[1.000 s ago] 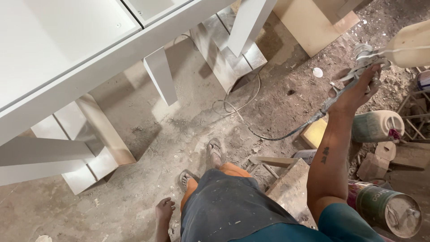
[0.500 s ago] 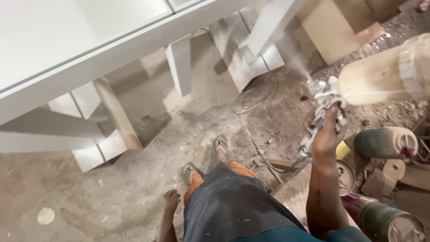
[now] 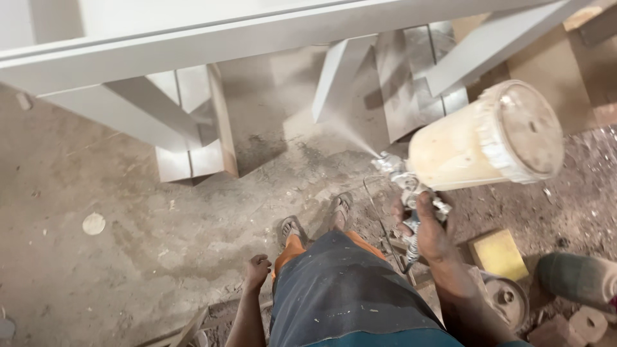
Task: The person pours white paint into a spray gun cup, secures the lid, and spray paints the legs and underside of a white cabinet. They repeatedly reload the spray gun with paint and continue applying a coat to the furniture.
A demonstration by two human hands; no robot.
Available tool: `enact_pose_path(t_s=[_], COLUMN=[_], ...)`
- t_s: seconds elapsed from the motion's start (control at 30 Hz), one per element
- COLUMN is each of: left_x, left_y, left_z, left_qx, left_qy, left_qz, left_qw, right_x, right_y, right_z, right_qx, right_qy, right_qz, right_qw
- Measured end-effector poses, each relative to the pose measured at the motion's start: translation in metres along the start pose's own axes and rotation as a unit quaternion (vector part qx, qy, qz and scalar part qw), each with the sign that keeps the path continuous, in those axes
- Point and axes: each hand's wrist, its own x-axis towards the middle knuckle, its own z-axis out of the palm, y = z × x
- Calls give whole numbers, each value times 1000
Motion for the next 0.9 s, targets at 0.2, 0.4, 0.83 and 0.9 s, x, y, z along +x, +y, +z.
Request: enact_pose_path(t_s=[0.2,0.4,0.83,0.9], left_x=[-16,-24,-15,-8], left_y=[-29,-62,-39,-27], left_z=[-31,-47,-45,-39], left_qx=[-39,-55,-13,-9], left_qy=[47,74,36,20], left_qz=[-39,-54,-34,-3], left_qw=[997,994,999,1000], right_x=[15,39,35,31], right_y=[20,43,14,7], right_z=[67,136,52,21], right_qx=[58,189,-58,-67], right_qy=[-158,-296,-45,-25], right_qz=[19,59,-12,-34], right_qw=[986,934,997,997])
